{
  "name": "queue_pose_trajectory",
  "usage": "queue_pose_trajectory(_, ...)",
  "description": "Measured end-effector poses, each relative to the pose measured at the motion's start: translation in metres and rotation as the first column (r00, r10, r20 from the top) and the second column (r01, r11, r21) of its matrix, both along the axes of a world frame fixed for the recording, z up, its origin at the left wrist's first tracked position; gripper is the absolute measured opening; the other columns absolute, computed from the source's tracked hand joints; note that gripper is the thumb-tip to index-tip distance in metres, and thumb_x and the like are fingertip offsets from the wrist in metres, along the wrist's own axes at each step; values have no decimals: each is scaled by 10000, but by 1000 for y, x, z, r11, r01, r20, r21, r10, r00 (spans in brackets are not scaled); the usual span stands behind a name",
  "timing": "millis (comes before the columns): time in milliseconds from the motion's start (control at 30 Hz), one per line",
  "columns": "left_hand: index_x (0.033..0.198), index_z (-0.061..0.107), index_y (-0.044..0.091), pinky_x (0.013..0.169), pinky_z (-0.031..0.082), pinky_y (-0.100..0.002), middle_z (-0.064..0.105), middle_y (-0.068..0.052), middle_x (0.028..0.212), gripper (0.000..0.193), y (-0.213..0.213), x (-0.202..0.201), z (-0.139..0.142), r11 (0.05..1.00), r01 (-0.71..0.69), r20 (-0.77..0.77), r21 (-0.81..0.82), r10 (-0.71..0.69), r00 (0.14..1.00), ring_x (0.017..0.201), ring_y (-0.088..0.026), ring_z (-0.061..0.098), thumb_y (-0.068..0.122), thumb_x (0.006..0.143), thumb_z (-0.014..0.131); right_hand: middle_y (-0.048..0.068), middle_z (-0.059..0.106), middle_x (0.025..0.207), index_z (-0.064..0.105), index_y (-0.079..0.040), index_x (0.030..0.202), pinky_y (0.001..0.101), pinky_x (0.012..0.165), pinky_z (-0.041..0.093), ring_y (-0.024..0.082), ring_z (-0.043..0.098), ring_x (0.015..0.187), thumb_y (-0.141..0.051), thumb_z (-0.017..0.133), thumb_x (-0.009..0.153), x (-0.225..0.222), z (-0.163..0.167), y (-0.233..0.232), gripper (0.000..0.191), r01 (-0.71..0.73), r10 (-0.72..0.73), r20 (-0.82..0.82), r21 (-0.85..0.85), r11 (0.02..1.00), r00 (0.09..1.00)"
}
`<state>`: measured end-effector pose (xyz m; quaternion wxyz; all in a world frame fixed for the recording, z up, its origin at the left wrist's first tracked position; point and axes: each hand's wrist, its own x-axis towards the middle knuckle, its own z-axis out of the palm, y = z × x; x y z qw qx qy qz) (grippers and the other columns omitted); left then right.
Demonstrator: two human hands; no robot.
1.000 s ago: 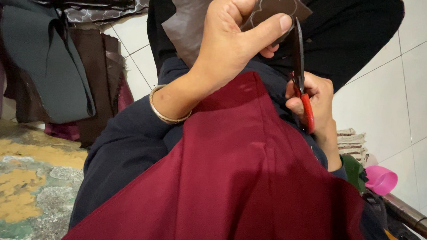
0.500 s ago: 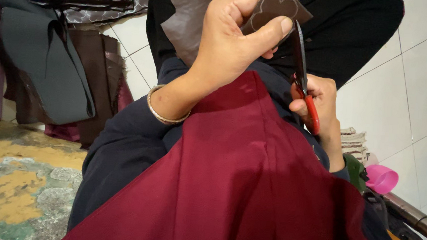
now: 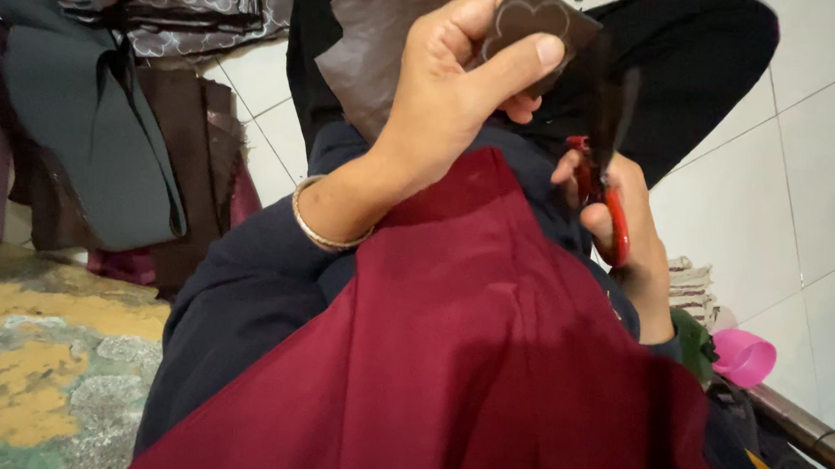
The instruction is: The person sits on the floor and uses red-handled scissors to cut a brown patterned fabric into small shapes. They hold the fabric with the left hand and cut with the right hand, repeatedly trimming the edges to form rounded shapes.
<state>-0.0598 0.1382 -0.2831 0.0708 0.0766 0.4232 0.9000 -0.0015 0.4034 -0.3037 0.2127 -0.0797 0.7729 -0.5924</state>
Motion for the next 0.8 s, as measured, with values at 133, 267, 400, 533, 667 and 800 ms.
queue_pose_trajectory(133,1031,691,37,697,564,-220,677,6,864,128,3,3,3,1000,29,-13,5,-29,999,755,-49,629,155,1034,741,-31,528,864,618,-34,1073,230,716,401,75,495,789,-976,603,687,-3,3,-9,1018,20,-16,-60,75,997,998)
queue_pose_trajectory(267,1005,692,30,651,540,-199,695,-16,798,153,9,6,3,998,67,-70,12,-66,995,683,-51,640,164,1031,762,-17,541,950,595,-33,1128,234,749,405,81,490,843,-961,610,723,-12,13,-21,1013,-34,37,-79,30,999,996)
queue_pose_trajectory(400,962,678,29,684,592,-230,716,-40,837,162,13,7,4,996,78,-58,-34,-80,995,688,-68,691,137,1002,791,-5,508,957,576,-18,1179,250,762,362,89,433,863,-928,629,755,-18,32,-27,1006,-75,74,-58,-9,997,996)
queue_pose_trajectory(533,976,675,30,680,603,-224,726,-42,847,163,16,4,5,997,49,-74,-62,-54,996,738,-79,707,134,987,799,-6,553,968,597,-21,1189,256,770,397,99,490,871,-938,578,790,-29,41,-31,1000,-145,149,-137,38,989,979)
queue_pose_trajectory(667,998,665,21,686,602,-228,732,-48,868,167,13,4,6,996,79,-81,-47,-83,993,747,-83,705,123,994,798,2,543,907,624,-15,1158,258,735,379,109,477,826,-946,554,788,-34,45,-29,1003,-195,199,-106,41,980,974)
queue_pose_trajectory(800,1023,650,19,632,582,-216,713,-47,878,174,11,4,6,994,110,-107,-14,-111,988,697,-76,687,120,1012,790,14,570,879,625,-9,1089,259,692,412,116,520,798,-972,500,787,-33,43,-26,1017,-198,206,-144,72,978,968)
